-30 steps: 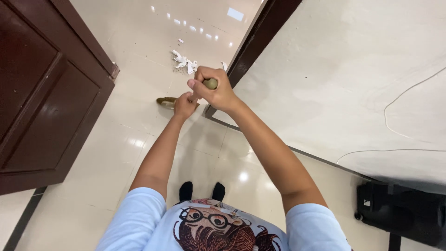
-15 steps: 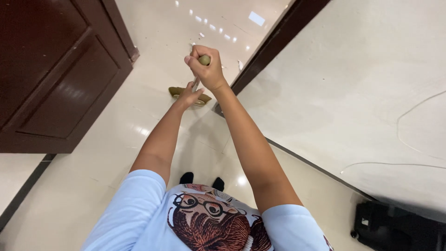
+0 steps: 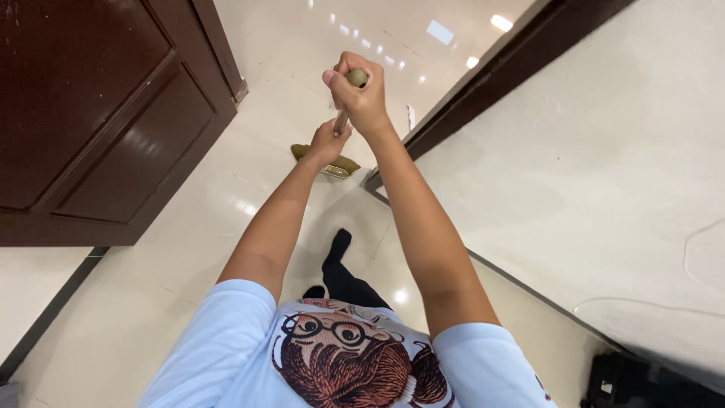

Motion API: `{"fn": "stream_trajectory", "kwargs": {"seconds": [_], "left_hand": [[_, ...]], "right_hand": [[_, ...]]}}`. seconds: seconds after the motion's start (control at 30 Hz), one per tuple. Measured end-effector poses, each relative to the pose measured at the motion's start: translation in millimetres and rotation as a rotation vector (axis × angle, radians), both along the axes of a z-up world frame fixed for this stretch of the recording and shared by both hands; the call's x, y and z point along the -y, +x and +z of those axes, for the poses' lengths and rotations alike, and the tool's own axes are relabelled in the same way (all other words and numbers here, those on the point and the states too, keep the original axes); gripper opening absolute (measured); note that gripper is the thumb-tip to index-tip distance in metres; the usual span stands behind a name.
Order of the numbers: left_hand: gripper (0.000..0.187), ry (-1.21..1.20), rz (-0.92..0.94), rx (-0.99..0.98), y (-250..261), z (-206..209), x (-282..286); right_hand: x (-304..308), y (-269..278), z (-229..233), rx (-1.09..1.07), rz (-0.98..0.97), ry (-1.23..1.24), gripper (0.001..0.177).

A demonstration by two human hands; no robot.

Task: The person sweeps paper scraps off the floor and moves a floor fan out of the way.

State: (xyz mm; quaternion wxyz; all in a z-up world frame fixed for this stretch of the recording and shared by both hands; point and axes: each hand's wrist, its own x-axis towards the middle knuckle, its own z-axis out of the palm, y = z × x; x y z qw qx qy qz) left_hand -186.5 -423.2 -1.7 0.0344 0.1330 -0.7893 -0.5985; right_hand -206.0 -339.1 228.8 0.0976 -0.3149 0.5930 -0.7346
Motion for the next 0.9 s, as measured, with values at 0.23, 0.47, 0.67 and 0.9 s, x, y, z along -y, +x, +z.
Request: {"fn": "stream_trajectory", "kwargs": {"seconds": [0.23, 0.47, 0.67, 0.9], "left_hand": [[0.041, -0.035, -0.006, -0.083, -48, -29, 11], [0.040, -0.035, -0.135, -0.112, -107, 22, 27], [0.019, -0.218, -0.098, 0.069, -98, -43, 91], [0.037, -0.058, -0.070, -0.153, -179, -127, 36]], "right_hand": [[-11, -35, 54, 0.001, 0.031, 0.010, 0.032], [-48, -125, 146, -0.015, -0.212, -0.263, 0.028], [-35, -177, 44, 0.193, -0.293, -0.151, 0.032], [-30, -188, 45, 0.253, -0.285, 0.077, 0.039]]}}
